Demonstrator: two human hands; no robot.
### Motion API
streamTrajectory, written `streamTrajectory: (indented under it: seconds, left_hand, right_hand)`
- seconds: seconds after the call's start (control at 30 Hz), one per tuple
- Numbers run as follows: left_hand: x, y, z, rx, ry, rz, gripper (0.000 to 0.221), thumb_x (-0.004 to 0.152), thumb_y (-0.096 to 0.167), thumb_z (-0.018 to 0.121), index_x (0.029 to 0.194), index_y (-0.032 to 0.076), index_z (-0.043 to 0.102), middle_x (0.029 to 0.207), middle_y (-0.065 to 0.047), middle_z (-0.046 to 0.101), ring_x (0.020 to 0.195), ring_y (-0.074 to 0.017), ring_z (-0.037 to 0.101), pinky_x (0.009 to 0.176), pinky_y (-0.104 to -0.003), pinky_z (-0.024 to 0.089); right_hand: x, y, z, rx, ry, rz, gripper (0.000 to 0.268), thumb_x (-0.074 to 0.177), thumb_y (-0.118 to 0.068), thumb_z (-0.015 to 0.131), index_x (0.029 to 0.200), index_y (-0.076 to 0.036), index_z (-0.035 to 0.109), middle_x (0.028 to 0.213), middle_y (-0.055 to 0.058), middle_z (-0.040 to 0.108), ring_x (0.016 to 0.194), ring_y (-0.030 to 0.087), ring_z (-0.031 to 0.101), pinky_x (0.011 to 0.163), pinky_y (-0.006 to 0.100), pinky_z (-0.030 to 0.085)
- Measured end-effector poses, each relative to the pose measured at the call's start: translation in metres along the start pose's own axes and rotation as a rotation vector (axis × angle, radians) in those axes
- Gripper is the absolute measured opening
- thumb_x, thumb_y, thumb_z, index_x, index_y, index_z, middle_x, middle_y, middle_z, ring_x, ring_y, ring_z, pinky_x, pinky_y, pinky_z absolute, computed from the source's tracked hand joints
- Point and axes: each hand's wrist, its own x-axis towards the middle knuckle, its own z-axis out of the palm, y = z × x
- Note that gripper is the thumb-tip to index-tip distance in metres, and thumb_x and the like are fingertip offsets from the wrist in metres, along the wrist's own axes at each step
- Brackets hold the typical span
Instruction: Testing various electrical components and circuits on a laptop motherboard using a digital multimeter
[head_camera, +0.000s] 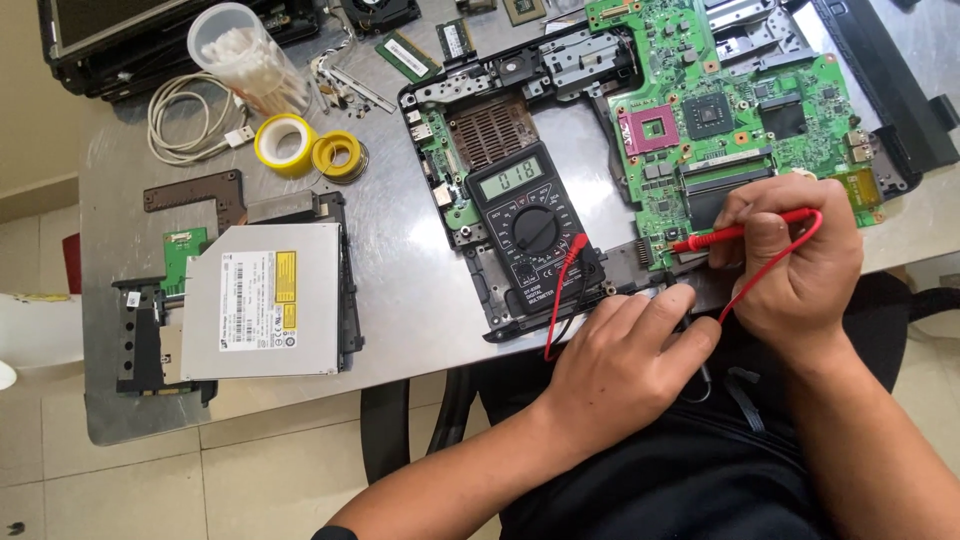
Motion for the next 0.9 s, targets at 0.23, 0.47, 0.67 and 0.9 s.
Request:
streamTrajectory:
  seconds: [0.23, 0.47, 0.67, 0.9]
  left_hand:
    - [0.0009, 0.0005, -0.0011, -0.001, 0.003, -0.004, 0.011, 0.104, -0.004, 0.062, 0.109, 0.005, 0.065, 0.119, -0.017, 0.056, 0.083, -0.0294, 0.061, 0.072, -0.043, 0.048]
    - [0.0004, 0.0, 0.0008, 0.015, 0.001, 0.003, 0.011, 0.103, -0.002, 0.062, 0.109, 0.006, 0.066, 0.119, -0.017, 0.057, 0.082, -0.0291, 0.061, 0.074, -0.043, 0.05]
    - [0.002, 0.0012, -0.0009, 0.026, 0.014, 0.001, 0.01, 0.103, -0.002, 0.062, 0.106, 0.007, 0.066, 0.118, -0.016, 0.058, 0.083, -0.0292, 0.061, 0.073, -0.043, 0.049]
    - [0.0002, -0.0003, 0.0001, -0.006, -0.009, 0.005, 0.009, 0.104, -0.001, 0.061, 0.109, 0.006, 0.066, 0.12, -0.017, 0.057, 0.084, -0.0304, 0.062, 0.074, -0.043, 0.049]
  right_hand:
    - [0.0, 0.0025, 0.0007, 0.025, 0.004, 0.011, 0.017, 0.119, -0.013, 0.043, 0.109, 0.0, 0.04, 0.097, 0.023, 0.055, 0.058, 0.024, 0.055, 0.058, 0.031, 0.048]
    - [-0.0003, 0.0032, 0.0007, 0.025, 0.007, 0.009, 0.017, 0.119, -0.015, 0.043, 0.109, -0.002, 0.04, 0.097, 0.022, 0.054, 0.057, 0.024, 0.054, 0.057, 0.031, 0.047]
    - [-0.0009, 0.0044, 0.0, 0.026, 0.006, 0.002, 0.019, 0.118, -0.017, 0.043, 0.108, -0.002, 0.04, 0.096, 0.022, 0.055, 0.058, 0.024, 0.055, 0.057, 0.031, 0.049]
    - [-0.0005, 0.0036, 0.0009, 0.02, 0.017, 0.005, 0.019, 0.118, -0.018, 0.044, 0.108, -0.002, 0.04, 0.096, 0.022, 0.054, 0.057, 0.024, 0.054, 0.057, 0.031, 0.047]
